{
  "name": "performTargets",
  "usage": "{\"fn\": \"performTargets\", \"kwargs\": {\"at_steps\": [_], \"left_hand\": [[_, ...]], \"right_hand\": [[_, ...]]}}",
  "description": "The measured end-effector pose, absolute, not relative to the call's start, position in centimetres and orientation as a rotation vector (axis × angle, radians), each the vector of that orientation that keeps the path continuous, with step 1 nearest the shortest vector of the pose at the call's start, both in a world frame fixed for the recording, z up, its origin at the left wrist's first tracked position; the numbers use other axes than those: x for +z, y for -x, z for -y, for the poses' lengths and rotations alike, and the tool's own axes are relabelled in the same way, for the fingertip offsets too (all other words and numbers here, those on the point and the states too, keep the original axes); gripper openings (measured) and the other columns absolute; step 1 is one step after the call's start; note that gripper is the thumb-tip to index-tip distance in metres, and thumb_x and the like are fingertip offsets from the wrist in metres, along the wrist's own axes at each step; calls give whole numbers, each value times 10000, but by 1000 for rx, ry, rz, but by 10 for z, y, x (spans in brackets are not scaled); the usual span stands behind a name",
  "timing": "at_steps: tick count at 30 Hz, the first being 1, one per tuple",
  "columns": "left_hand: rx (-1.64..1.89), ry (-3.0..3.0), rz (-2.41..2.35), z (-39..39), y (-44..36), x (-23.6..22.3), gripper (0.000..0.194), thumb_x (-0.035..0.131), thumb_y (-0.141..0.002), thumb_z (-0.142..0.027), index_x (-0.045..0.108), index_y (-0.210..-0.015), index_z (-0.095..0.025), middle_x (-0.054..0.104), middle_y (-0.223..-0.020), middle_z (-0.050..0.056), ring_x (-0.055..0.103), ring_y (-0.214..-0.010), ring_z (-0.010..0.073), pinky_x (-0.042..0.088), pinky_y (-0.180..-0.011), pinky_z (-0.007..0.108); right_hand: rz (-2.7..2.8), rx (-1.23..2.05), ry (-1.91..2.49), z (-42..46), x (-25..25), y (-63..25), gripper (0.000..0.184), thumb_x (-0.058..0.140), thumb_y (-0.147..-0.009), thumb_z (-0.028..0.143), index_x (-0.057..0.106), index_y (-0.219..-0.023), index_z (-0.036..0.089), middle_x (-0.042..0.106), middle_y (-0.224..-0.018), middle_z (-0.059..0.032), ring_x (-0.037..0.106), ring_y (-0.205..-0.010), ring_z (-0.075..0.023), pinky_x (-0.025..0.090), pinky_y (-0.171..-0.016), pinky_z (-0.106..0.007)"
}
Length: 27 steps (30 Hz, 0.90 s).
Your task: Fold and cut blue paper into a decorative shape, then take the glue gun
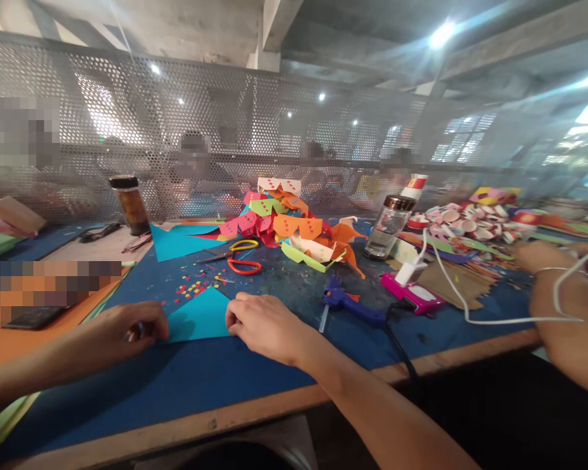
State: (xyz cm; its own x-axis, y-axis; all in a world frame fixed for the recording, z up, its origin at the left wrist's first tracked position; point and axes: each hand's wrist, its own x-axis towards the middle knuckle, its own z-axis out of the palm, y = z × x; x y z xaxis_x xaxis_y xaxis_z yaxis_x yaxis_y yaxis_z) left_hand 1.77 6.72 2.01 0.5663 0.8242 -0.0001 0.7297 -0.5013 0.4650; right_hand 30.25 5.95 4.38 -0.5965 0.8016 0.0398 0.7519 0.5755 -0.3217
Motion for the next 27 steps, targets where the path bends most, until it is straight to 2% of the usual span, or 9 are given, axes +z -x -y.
{"fn": "performTargets", "kwargs": {"at_steps": [4,8,10,17,27], "left_hand": [[442,-2554,-1175,-57,-30,15,205,472,-895,-150,661,-904,-230,645,-865,-8,628,-764,151,466,-694,259],[599,-2811,-956,-53,-35,5,298,385,-983,-157,649,-1082,-252,646,-964,29,642,-878,178,496,-763,299],[626,-2885,-903,-54,-35,2,321,384,-991,-149,644,-1138,-264,647,-959,32,643,-854,174,511,-745,295],[685,-2958,-804,-56,-37,1,329,397,-970,-100,645,-1137,-237,654,-951,39,644,-856,179,536,-730,295],[619,-3084,-818,-56,-38,-5,460,377,-945,-55,590,-1266,-307,627,-938,30,616,-758,184,544,-640,314]], "right_hand": [[2610,424,1291,-60,42,-304,64,616,-868,163,655,-851,212,663,-924,3,609,-790,-143,370,-685,-265],[2596,407,1275,-60,42,-305,112,588,-841,131,660,-834,216,655,-879,11,581,-720,-123,352,-641,-257],[2584,393,1261,-59,42,-303,119,573,-838,124,654,-827,211,655,-868,9,569,-695,-115,344,-621,-252],[2485,377,1238,-56,28,-283,52,601,-855,206,644,-827,200,646,-855,11,552,-684,-107,357,-629,-251],[2388,361,1243,-58,17,-270,32,640,-777,183,636,-747,192,625,-777,20,537,-675,-107,372,-643,-241]]}}
